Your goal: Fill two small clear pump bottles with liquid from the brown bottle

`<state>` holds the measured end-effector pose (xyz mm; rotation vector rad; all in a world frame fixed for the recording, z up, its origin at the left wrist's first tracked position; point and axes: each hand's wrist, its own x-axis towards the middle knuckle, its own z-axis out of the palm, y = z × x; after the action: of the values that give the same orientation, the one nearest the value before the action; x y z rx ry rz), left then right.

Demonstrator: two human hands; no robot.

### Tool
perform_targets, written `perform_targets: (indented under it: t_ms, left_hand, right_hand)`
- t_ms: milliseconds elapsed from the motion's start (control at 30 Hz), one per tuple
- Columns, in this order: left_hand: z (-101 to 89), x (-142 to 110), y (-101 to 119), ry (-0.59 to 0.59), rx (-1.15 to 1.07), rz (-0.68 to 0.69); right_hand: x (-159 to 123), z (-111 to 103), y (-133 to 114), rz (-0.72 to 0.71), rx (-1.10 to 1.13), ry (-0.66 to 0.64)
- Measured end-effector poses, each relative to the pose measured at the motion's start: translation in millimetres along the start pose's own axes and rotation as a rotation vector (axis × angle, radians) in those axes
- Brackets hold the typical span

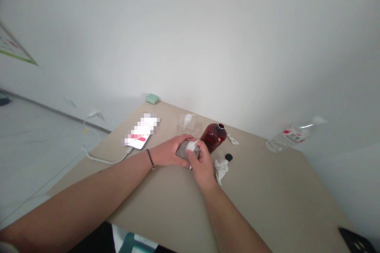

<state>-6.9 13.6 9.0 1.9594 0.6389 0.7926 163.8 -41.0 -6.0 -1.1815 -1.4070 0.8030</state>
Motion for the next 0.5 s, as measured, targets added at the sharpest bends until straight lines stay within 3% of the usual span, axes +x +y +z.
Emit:
perform_targets:
  t_ms: [200,500]
  left_hand:
    - [0.6,-0.4,-0.4,0.003,-0.012,0.023]
    - [3.1,-0.4,-2.2,-0.004,0.028,0.003]
  right_hand:
    - [0.2,-2.6,-8.5,-0.077,-0.072,-0.048]
    - [2.4,3.0,2.5,0.049,0.074,0.057]
